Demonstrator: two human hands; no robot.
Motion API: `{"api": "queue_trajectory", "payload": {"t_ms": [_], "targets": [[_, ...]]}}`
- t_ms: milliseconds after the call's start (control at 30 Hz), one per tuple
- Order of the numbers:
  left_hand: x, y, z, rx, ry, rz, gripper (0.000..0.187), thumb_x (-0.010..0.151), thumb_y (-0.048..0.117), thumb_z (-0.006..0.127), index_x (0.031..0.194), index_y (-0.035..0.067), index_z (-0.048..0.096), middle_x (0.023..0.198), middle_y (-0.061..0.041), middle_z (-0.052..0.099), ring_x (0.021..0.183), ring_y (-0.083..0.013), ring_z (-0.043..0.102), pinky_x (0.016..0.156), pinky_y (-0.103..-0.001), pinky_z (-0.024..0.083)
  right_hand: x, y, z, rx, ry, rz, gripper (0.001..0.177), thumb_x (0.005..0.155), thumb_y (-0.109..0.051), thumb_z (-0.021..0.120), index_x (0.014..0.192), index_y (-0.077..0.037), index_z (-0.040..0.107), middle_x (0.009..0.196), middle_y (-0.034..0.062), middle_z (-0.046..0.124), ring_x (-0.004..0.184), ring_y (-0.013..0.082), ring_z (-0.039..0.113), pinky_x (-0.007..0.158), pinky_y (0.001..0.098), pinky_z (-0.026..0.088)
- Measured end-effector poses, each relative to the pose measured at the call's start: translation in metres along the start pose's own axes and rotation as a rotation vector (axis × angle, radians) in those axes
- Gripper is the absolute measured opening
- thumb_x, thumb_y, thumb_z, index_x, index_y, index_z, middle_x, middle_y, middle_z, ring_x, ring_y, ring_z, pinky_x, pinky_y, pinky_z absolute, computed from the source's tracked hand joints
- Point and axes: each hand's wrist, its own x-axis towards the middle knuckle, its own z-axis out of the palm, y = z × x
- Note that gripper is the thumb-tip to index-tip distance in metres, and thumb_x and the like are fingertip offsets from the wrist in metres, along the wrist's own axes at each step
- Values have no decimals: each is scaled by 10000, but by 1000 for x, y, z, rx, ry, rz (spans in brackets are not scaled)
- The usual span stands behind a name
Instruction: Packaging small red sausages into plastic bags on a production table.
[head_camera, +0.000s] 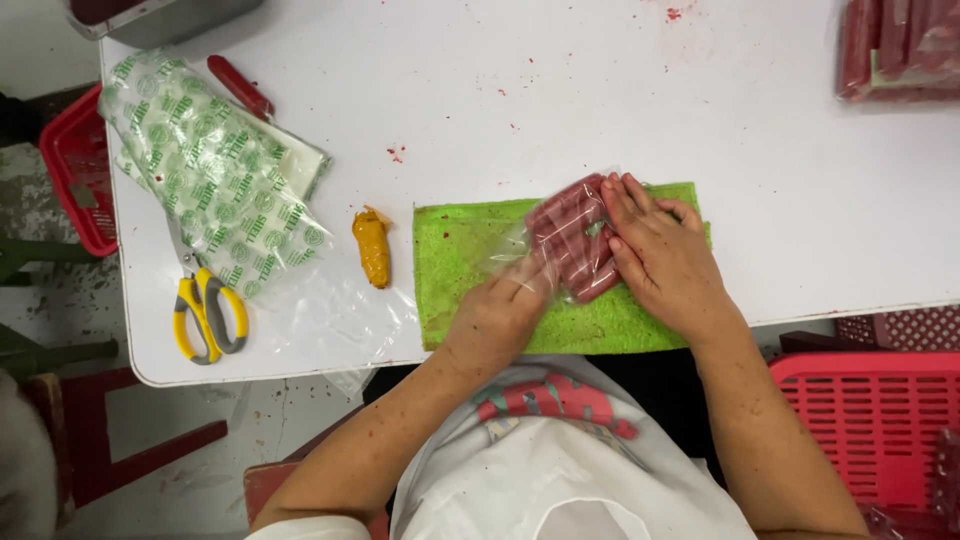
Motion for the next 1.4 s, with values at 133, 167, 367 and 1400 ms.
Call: {"api": "queue_trajectory", "payload": {"t_ms": [133,167,367,1400], "targets": [[17,-7,-45,-239,-440,-137,471,914,154,655,1364,99,528,1372,-192,586,1132,-367,621,858,-443,550,5,-11,-35,186,-89,76,620,1059,-473,210,1612,-201,141,1663,104,183,1536,322,173,1175,551,201],[29,-12,-64,-328,-696,-285,591,912,195,647,1455,78,444,1459,-232,512,1252,-429,525,972,-511,485,12,-17,-50,313,-131,148,641,1050,-607,82,1604,-290,23,1698,83,10,1561,329,59,1261,574,137],[20,-12,-68,-8,-506,-150,303,965,435,689,843,157,687,933,-75,699,716,-266,653,487,-384,501,46,-19,-65,850,-163,237,841,924,-786,199,1584,-266,172,1698,105,120,1550,409,126,1215,628,123],[130,-11,-44,-613,-1214,-408,755,900,67,585,1547,374,349,1254,-52,704,551,-148,603,679,-310,607,12,30,-48,655,-53,254,562,1024,-587,300,1483,-287,419,1618,158,334,1519,471,131,1216,622,-12]]}}
